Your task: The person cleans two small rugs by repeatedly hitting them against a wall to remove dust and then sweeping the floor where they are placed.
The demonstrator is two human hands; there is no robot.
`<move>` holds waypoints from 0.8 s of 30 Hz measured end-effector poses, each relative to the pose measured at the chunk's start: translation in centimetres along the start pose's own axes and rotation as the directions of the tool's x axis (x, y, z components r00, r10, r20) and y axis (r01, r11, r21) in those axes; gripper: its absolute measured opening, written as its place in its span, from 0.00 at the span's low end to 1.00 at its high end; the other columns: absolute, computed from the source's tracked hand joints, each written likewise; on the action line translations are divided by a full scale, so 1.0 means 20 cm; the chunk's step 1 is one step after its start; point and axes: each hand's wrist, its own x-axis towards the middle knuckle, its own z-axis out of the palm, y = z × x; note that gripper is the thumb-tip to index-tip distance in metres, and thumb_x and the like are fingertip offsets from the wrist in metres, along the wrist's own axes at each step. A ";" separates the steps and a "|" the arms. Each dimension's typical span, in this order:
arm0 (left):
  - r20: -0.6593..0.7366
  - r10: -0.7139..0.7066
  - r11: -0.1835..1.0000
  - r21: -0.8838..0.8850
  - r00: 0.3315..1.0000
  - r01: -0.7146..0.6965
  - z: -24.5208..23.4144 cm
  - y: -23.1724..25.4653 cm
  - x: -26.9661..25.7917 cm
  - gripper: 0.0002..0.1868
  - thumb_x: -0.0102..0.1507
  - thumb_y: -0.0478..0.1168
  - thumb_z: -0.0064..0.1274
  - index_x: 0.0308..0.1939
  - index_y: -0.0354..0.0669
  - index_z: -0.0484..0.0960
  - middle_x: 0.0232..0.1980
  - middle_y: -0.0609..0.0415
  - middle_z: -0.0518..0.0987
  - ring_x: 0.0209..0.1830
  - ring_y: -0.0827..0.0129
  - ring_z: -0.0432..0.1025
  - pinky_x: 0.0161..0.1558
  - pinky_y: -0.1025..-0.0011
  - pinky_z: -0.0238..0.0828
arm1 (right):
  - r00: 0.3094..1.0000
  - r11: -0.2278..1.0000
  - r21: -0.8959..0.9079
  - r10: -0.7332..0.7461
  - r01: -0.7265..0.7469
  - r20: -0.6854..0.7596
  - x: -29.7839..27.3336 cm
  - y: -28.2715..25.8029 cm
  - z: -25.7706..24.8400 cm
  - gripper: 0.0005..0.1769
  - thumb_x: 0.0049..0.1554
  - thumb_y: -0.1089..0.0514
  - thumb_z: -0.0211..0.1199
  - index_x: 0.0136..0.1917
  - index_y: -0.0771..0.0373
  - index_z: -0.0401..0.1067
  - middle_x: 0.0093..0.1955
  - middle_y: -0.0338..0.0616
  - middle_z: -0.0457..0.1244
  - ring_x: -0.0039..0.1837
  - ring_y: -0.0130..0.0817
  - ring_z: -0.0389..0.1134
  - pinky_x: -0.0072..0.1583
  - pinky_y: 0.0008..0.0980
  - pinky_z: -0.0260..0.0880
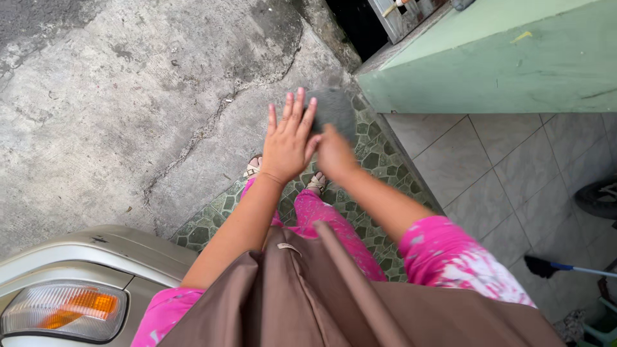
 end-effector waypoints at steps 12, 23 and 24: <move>-0.156 0.047 0.993 -0.098 0.987 -0.063 -0.21 0.29 0.10 0.40 0.74 0.57 0.45 0.82 0.40 0.53 0.86 0.41 0.46 0.87 0.46 0.39 0.82 0.42 0.27 | 0.535 0.561 0.184 -0.827 0.807 0.173 0.24 0.26 0.08 0.27 0.59 0.54 0.62 0.69 0.67 0.68 0.75 0.57 0.57 0.75 0.56 0.58 0.73 0.54 0.58; 0.023 0.205 0.975 0.076 0.978 -0.207 -0.02 0.15 0.01 0.40 0.70 0.59 0.43 0.82 0.45 0.54 0.85 0.49 0.51 0.85 0.57 0.45 0.80 0.47 0.33 | 0.936 0.604 -0.732 0.068 -0.315 -0.346 0.01 1.03 -1.01 0.10 0.65 0.55 0.58 0.56 0.55 0.77 0.57 0.57 0.62 0.60 0.58 0.68 0.52 0.54 0.72; 0.029 0.181 0.981 0.072 0.983 -0.183 -0.02 0.14 0.00 0.40 0.71 0.59 0.43 0.82 0.45 0.54 0.85 0.49 0.51 0.85 0.57 0.45 0.80 0.47 0.33 | 0.804 0.810 -0.221 0.426 -0.543 -0.416 0.09 0.89 -0.78 0.21 0.69 0.43 0.63 0.59 0.64 0.71 0.54 0.60 0.64 0.59 0.61 0.68 0.60 0.53 0.69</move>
